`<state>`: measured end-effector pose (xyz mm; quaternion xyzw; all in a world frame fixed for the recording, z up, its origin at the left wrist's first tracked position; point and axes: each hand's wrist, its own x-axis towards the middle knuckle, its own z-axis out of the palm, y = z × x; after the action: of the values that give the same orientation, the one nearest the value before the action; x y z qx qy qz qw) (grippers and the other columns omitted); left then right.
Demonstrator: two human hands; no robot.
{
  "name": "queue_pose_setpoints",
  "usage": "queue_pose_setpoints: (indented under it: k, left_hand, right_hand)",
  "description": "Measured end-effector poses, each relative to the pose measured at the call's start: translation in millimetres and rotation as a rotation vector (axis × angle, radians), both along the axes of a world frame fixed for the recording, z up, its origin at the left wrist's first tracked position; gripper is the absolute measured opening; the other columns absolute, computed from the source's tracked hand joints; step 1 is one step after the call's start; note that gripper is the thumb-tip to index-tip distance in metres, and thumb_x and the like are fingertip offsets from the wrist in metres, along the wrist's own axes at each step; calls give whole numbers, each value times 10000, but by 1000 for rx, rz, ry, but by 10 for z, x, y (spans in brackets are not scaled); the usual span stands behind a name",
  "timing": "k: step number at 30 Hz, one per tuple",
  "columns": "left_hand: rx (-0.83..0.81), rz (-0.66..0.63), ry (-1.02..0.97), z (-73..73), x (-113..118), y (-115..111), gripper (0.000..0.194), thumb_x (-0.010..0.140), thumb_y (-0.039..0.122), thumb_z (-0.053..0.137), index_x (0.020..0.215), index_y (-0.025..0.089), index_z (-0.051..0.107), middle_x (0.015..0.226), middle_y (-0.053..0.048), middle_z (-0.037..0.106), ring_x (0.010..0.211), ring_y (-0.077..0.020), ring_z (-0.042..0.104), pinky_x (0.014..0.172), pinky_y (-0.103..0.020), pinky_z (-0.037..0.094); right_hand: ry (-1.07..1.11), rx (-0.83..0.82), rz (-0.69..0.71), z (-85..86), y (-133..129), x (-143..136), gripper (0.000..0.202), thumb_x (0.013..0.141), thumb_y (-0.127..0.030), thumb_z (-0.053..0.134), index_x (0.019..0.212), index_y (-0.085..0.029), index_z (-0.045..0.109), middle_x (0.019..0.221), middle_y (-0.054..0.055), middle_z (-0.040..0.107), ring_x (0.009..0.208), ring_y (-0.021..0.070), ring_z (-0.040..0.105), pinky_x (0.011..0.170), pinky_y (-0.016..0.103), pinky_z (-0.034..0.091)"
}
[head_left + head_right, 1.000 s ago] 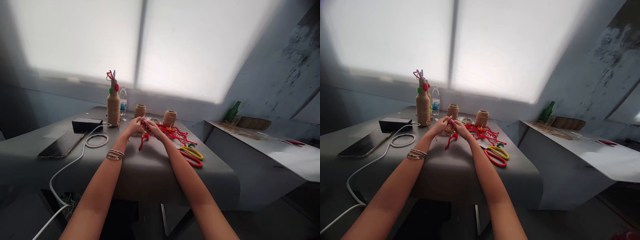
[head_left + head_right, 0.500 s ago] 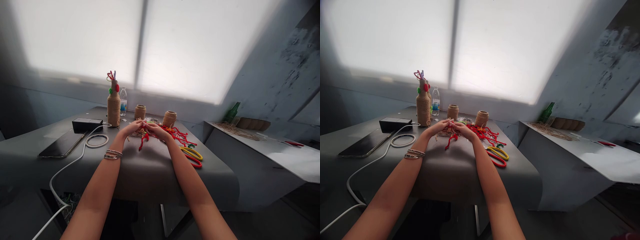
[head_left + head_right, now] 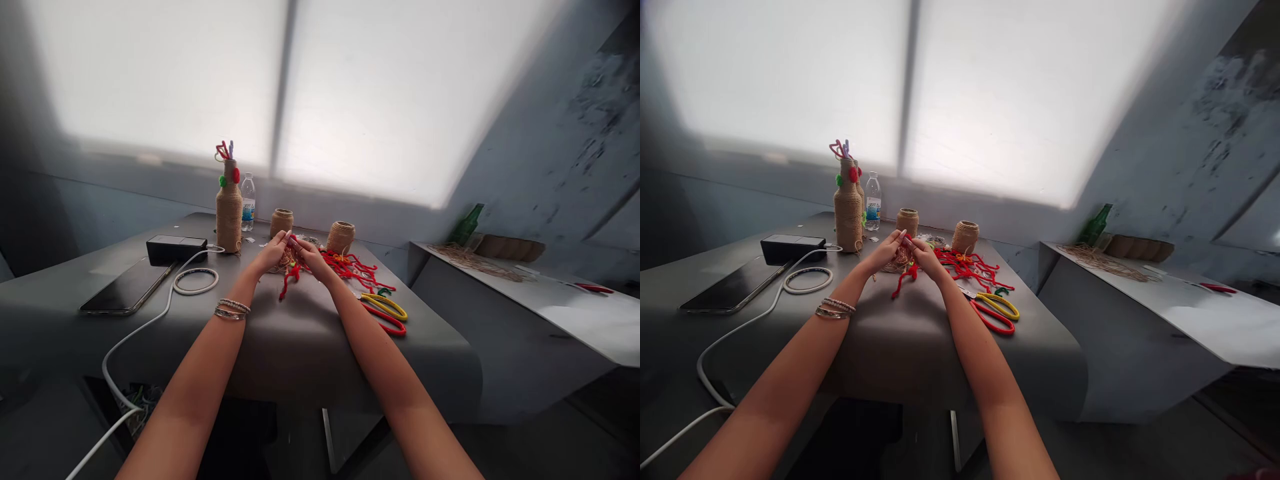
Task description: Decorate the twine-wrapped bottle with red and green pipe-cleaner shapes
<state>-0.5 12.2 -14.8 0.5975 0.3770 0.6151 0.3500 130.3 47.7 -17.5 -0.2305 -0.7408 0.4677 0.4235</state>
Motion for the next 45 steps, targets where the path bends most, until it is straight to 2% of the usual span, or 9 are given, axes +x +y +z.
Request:
queue_pose_setpoints:
  k: [5, 13, 15, 19, 23, 28, 36, 40, 45]
  left_hand:
    - [123, 172, 170, -48, -32, 59, 225, 898, 191, 421, 675, 180, 451, 663, 16, 480, 649, -123, 441, 667, -240, 369]
    - [71, 320, 438, -39, -99, 13, 186, 878, 192, 432, 696, 199, 468, 685, -3, 520, 693, -164, 495, 734, -285, 388]
    - [77, 287, 400, -44, -95, 17, 200, 889, 219, 439, 694, 195, 480, 689, -3, 524, 703, -158, 494, 740, -275, 388]
    - [75, 142, 152, -55, -40, 56, 266, 933, 315, 397, 723, 184, 493, 679, 12, 493, 660, -126, 463, 692, -239, 390]
    - [26, 12, 19, -41, 32, 66, 235, 944, 288, 378, 823, 166, 538, 724, 8, 520, 654, -115, 468, 682, -230, 395]
    - [76, 151, 124, -17, 59, 20, 197, 924, 224, 407, 798, 157, 543, 723, -5, 543, 683, -133, 484, 687, -247, 379]
    - [114, 269, 320, -36, 39, -2, 204, 922, 212, 385, 778, 173, 524, 749, -44, 571, 723, -184, 518, 697, -291, 367]
    - [82, 218, 287, -26, 31, 10, 187, 910, 193, 402, 779, 168, 531, 761, -42, 569, 742, -179, 516, 722, -287, 372]
    - [68, 116, 56, -27, 86, 9, 262, 942, 293, 375, 728, 184, 478, 667, 10, 455, 633, -136, 438, 671, -257, 376]
  right_hand:
    - [16, 94, -69, -35, 4, -50, 441, 652, -589, 612, 766, -165, 572, 681, -20, 468, 641, 100, 378, 579, 247, 309]
    - [-14, 106, -41, -72, -20, -78, 552, 644, -723, 561, 658, -176, 491, 600, -37, 381, 574, 89, 325, 502, 242, 249]
    - [-15, 84, -42, -59, -25, -65, 546, 639, -716, 580, 682, -178, 500, 593, -43, 371, 558, 83, 308, 487, 238, 230]
    - [27, 26, -59, -11, -36, -25, 497, 680, -675, 586, 751, -189, 513, 563, -62, 317, 512, 76, 262, 463, 239, 192]
    - [53, 37, -98, 10, -51, -29, 479, 709, -667, 564, 771, -195, 512, 573, -57, 326, 521, 82, 272, 471, 239, 215]
    - [81, 204, -170, -9, -62, -66, 489, 721, -669, 544, 675, -184, 499, 625, -26, 410, 615, 104, 349, 556, 248, 293]
    - [92, 14, -66, -32, -60, -82, 494, 695, -677, 571, 724, -192, 479, 589, -48, 351, 540, 88, 289, 485, 247, 212]
    - [95, -15, -86, -13, -93, -122, 515, 678, -698, 563, 732, -194, 475, 594, -48, 355, 546, 85, 281, 485, 248, 217]
    - [169, -18, -78, 54, -125, -86, 551, 613, -710, 609, 760, -193, 487, 602, -57, 335, 546, 76, 262, 489, 240, 218]
